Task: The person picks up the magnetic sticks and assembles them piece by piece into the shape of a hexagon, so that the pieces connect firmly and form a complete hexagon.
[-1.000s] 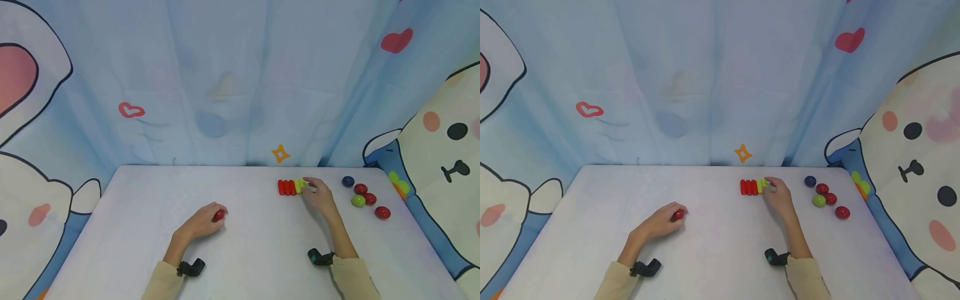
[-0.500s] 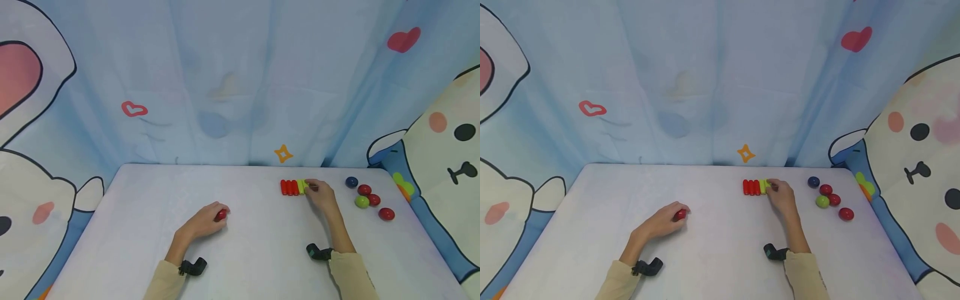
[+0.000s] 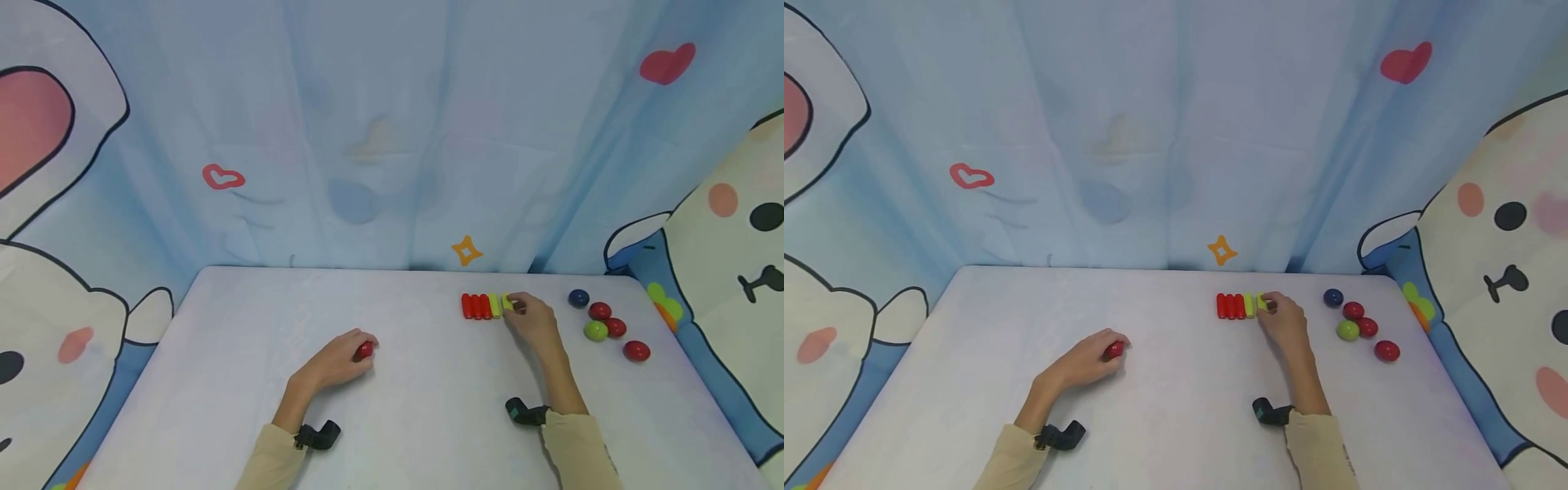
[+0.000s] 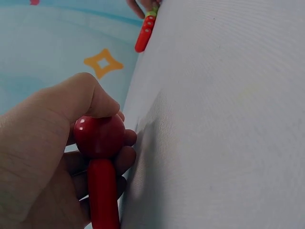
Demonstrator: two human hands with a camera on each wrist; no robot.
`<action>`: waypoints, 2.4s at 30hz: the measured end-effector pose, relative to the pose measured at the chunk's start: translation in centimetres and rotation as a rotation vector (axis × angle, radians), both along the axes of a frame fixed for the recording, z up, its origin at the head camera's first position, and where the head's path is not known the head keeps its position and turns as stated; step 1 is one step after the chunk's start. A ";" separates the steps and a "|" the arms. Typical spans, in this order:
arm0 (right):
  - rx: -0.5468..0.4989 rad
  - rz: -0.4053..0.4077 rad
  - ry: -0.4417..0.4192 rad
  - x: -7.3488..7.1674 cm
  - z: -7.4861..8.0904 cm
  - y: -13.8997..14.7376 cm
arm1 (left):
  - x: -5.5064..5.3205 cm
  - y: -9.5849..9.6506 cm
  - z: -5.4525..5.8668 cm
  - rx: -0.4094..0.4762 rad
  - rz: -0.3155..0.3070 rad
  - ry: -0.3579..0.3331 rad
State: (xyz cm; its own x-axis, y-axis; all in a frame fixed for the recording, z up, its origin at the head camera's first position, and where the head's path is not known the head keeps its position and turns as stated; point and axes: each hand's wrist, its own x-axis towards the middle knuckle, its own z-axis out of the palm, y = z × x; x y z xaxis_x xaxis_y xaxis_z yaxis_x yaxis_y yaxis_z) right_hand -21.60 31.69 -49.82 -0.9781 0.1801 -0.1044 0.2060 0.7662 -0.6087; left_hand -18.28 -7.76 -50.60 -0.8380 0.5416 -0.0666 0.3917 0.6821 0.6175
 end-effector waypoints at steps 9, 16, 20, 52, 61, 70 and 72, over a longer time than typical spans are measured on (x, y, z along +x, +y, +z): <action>-0.037 -0.031 -0.027 0.0 0.4 0.9 | 0.0 0.1 -0.1 -0.003 0.011 0.002; 0.008 -0.062 -0.033 0.1 0.0 1.6 | 0.1 0.1 0.1 -0.007 0.015 0.005; 0.024 -0.051 -0.028 0.0 -0.2 1.7 | 0.1 0.1 0.1 -0.005 0.015 0.002; -0.491 0.286 0.072 2.0 2.8 -8.8 | 0.3 0.2 -0.1 0.003 0.044 -0.004; -0.513 0.396 0.002 2.9 1.4 -12.3 | 0.2 0.3 0.0 -0.002 0.052 -0.009; -0.417 0.507 -0.024 3.8 0.6 -14.7 | 0.1 0.3 -0.1 -0.002 0.043 -0.014; -0.382 0.508 -0.021 3.9 0.4 -15.1 | 0.1 0.3 0.0 -0.002 0.041 -0.007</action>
